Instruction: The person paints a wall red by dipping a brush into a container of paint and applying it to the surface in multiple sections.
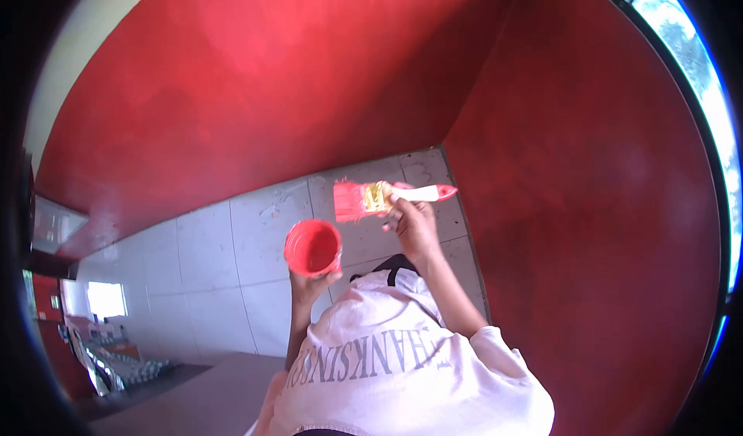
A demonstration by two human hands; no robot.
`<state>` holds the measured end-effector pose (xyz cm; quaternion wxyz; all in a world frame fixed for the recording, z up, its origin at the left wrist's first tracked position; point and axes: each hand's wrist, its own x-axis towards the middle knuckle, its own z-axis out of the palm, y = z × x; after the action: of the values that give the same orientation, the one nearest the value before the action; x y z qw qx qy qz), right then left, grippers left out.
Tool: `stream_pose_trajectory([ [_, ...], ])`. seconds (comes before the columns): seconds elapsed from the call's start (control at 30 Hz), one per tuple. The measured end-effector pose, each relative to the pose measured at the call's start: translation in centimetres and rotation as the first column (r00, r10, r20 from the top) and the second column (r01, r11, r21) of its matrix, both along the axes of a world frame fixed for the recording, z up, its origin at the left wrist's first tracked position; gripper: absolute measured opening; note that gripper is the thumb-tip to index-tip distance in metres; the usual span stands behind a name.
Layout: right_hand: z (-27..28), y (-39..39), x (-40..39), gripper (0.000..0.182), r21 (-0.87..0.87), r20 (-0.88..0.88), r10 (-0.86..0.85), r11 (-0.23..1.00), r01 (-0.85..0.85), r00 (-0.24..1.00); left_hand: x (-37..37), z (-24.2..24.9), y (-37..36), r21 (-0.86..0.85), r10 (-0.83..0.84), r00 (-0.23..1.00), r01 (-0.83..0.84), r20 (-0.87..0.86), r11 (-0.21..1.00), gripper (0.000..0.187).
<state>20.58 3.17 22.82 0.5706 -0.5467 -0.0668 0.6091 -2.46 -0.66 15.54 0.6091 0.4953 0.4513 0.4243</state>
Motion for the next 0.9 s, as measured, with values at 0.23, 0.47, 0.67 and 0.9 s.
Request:
stream_pose_trajectory([
  [0.23,11.2,2.8,-0.2,0.026,0.267,0.545,0.226,0.866,-0.423,0.808,3.9,6.1,4.8,0.192,0.132,0.991,-0.128,-0.010,0.973,0.083],
  [0.47,12.8,2.9,0.6,0.023,-0.009,0.916,0.355,0.483,-0.875,0.186,7.8,6.1,2.4,0.268,0.132,0.991,-0.131,0.016,0.955,0.094],
  [0.67,9.3,2.8,-0.8,0.024,-0.165,0.978,0.179,0.344,-0.924,-0.108,7.8,3.5,1.8,0.202,0.077,0.994,-0.061,-0.071,0.977,0.089],
  [0.9,8.4,3.3,-1.1,0.024,-0.186,0.950,0.303,0.340,-0.922,-0.080,7.1,2.4,1.5,0.210,0.192,0.973,-0.162,-0.132,0.964,0.090],
])
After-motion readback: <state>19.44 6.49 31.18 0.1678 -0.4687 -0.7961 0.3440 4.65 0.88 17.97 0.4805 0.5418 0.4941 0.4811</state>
